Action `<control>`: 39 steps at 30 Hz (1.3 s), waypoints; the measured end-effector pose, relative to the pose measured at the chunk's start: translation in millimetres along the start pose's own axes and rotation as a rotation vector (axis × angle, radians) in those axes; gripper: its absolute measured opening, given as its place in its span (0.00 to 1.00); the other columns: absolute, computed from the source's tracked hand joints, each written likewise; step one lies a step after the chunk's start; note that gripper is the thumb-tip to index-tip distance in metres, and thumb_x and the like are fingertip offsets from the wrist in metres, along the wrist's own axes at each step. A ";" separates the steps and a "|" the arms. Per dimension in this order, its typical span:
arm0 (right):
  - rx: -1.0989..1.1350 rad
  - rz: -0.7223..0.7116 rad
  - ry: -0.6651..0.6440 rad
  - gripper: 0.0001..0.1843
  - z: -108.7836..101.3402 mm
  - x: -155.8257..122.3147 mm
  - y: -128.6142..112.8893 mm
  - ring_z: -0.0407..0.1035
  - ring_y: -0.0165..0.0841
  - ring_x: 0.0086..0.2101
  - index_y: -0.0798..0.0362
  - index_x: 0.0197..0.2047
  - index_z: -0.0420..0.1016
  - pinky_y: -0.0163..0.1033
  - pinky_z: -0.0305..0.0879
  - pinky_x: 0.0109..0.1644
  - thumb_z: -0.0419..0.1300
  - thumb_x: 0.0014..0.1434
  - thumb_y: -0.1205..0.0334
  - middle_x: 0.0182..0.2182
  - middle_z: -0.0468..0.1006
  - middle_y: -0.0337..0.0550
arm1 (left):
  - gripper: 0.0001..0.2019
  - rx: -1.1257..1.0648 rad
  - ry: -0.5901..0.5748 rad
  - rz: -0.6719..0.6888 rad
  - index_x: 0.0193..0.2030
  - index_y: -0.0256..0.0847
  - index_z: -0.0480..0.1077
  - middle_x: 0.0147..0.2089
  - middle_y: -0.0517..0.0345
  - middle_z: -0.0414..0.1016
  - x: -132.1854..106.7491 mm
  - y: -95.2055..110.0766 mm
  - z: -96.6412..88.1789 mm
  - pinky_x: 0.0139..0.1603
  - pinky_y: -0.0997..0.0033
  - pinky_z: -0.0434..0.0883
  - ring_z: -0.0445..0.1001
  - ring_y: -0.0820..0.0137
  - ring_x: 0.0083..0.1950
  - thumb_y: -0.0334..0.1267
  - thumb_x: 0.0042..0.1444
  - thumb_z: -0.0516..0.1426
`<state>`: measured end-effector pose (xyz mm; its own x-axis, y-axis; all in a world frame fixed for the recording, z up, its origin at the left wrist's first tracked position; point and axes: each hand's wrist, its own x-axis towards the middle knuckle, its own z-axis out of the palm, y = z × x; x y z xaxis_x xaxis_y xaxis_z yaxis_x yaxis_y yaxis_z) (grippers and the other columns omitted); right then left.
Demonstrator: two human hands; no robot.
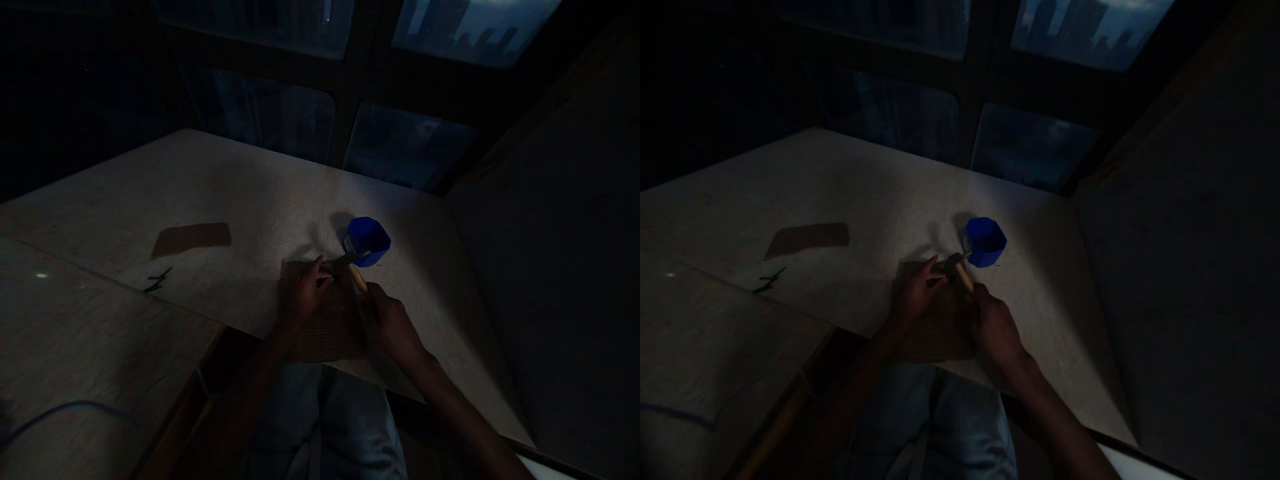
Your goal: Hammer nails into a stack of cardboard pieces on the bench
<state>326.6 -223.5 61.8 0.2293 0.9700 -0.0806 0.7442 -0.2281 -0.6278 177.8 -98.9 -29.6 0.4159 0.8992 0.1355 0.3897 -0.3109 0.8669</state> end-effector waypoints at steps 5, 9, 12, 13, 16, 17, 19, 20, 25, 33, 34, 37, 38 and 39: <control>-0.058 0.025 -0.063 0.14 0.4 0.8 2.2 0.78 0.42 0.32 0.53 0.49 0.73 0.38 0.59 0.32 0.49 0.67 0.60 0.35 0.84 0.54 | 0.28 0.025 -0.010 -0.029 0.67 0.42 0.64 0.46 0.53 0.84 1.6 2.8 -0.2 0.53 0.60 0.76 0.82 0.63 0.48 0.32 0.60 0.62; 0.032 -0.013 -0.012 0.17 -2.6 1.2 1.2 0.79 0.43 0.35 0.52 0.53 0.72 0.39 0.62 0.35 0.47 0.68 0.58 0.37 0.84 0.52 | 0.27 0.029 -0.020 -0.034 0.66 0.40 0.65 0.46 0.51 0.84 1.9 4.5 -1.1 0.54 0.59 0.76 0.82 0.63 0.49 0.32 0.61 0.62; -0.020 0.010 -0.066 0.15 -1.5 3.9 1.6 0.79 0.42 0.33 0.53 0.50 0.73 0.38 0.61 0.32 0.50 0.66 0.60 0.35 0.84 0.52 | 0.25 0.043 -0.019 -0.027 0.65 0.40 0.66 0.47 0.52 0.84 1.3 5.2 -1.8 0.54 0.59 0.76 0.82 0.62 0.49 0.33 0.61 0.61; -0.029 0.009 -0.077 0.14 -1.3 4.8 1.8 0.79 0.42 0.33 0.53 0.49 0.74 0.38 0.61 0.33 0.51 0.65 0.61 0.35 0.85 0.52 | 0.25 0.047 -0.018 -0.029 0.65 0.41 0.67 0.47 0.52 0.84 1.1 5.5 -2.0 0.54 0.59 0.76 0.82 0.62 0.49 0.33 0.61 0.61; 0.031 -0.020 -0.045 0.16 -2.6 5.4 1.1 0.79 0.43 0.35 0.52 0.50 0.74 0.38 0.63 0.35 0.50 0.66 0.59 0.38 0.85 0.51 | 0.24 0.041 -0.019 -0.044 0.63 0.40 0.68 0.47 0.51 0.84 1.2 7.0 -1.6 0.54 0.59 0.76 0.82 0.62 0.49 0.32 0.60 0.62; 0.063 -0.027 -0.028 0.17 -3.6 5.0 0.5 0.79 0.43 0.36 0.52 0.51 0.74 0.39 0.64 0.35 0.49 0.66 0.58 0.37 0.85 0.51 | 0.24 0.034 -0.019 -0.048 0.63 0.40 0.68 0.47 0.50 0.84 1.5 7.5 -1.2 0.54 0.59 0.76 0.82 0.62 0.49 0.31 0.60 0.62; 0.110 -0.033 -0.002 0.17 -5.5 3.6 -0.4 0.79 0.43 0.35 0.52 0.51 0.74 0.39 0.65 0.36 0.48 0.67 0.56 0.36 0.84 0.49 | 0.22 0.020 -0.016 -0.051 0.61 0.41 0.69 0.47 0.51 0.84 2.1 8.1 -0.5 0.53 0.61 0.76 0.82 0.63 0.49 0.30 0.59 0.62; 0.123 -0.033 0.006 0.17 -5.8 3.0 -0.4 0.79 0.43 0.35 0.52 0.51 0.73 0.39 0.65 0.36 0.49 0.67 0.55 0.35 0.84 0.48 | 0.21 0.014 -0.016 -0.051 0.60 0.42 0.70 0.46 0.52 0.84 2.4 8.1 -0.2 0.52 0.61 0.76 0.82 0.63 0.48 0.29 0.59 0.61; 0.175 -0.001 0.031 0.17 3.3 0.4 7.4 0.78 0.43 0.36 0.51 0.49 0.73 0.39 0.65 0.36 0.49 0.67 0.52 0.35 0.83 0.47 | 0.21 -0.027 -0.010 -0.006 0.59 0.44 0.70 0.45 0.54 0.84 3.1 2.1 1.2 0.52 0.62 0.77 0.82 0.65 0.48 0.30 0.59 0.61; 0.371 0.123 0.153 0.18 25.9 -14.3 16.9 0.73 0.40 0.34 0.51 0.44 0.72 0.39 0.65 0.36 0.52 0.66 0.45 0.33 0.80 0.44 | 0.23 -0.137 -0.024 0.020 0.62 0.45 0.67 0.47 0.55 0.83 3.8 -7.8 3.5 0.53 0.64 0.77 0.82 0.67 0.49 0.32 0.59 0.61; 0.387 0.134 0.162 0.19 27.2 -16.8 17.3 0.73 0.39 0.33 0.51 0.44 0.72 0.39 0.65 0.36 0.52 0.66 0.45 0.33 0.79 0.44 | 0.23 -0.141 -0.025 0.019 0.62 0.45 0.67 0.46 0.55 0.83 4.3 -7.9 2.9 0.53 0.64 0.77 0.82 0.67 0.49 0.32 0.59 0.61; 0.411 0.158 0.176 0.20 30.8 -23.6 20.2 0.71 0.38 0.32 0.52 0.44 0.71 0.38 0.64 0.34 0.52 0.66 0.43 0.33 0.78 0.44 | 0.24 -0.147 -0.035 0.030 0.61 0.44 0.67 0.46 0.54 0.83 5.9 -8.7 0.0 0.54 0.62 0.77 0.82 0.66 0.49 0.31 0.58 0.61; 0.413 0.162 0.182 0.20 32.0 -25.5 21.5 0.70 0.37 0.31 0.52 0.44 0.71 0.38 0.64 0.33 0.52 0.66 0.43 0.33 0.78 0.43 | 0.24 -0.149 -0.044 0.042 0.61 0.43 0.67 0.47 0.54 0.83 6.4 -9.0 -1.3 0.54 0.62 0.77 0.81 0.66 0.49 0.30 0.58 0.61; 0.413 0.166 0.188 0.20 33.1 -27.2 22.7 0.70 0.37 0.31 0.51 0.43 0.71 0.38 0.63 0.33 0.52 0.66 0.42 0.32 0.77 0.43 | 0.24 -0.151 -0.057 0.056 0.61 0.43 0.67 0.47 0.53 0.83 7.0 -8.9 -2.9 0.54 0.63 0.77 0.81 0.66 0.50 0.29 0.58 0.60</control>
<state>316.5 -252.2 24.2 0.4617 0.8827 -0.0879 0.3850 -0.2887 -0.8766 174.8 -89.0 -35.0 0.4811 0.8616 0.1618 0.2385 -0.3062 0.9216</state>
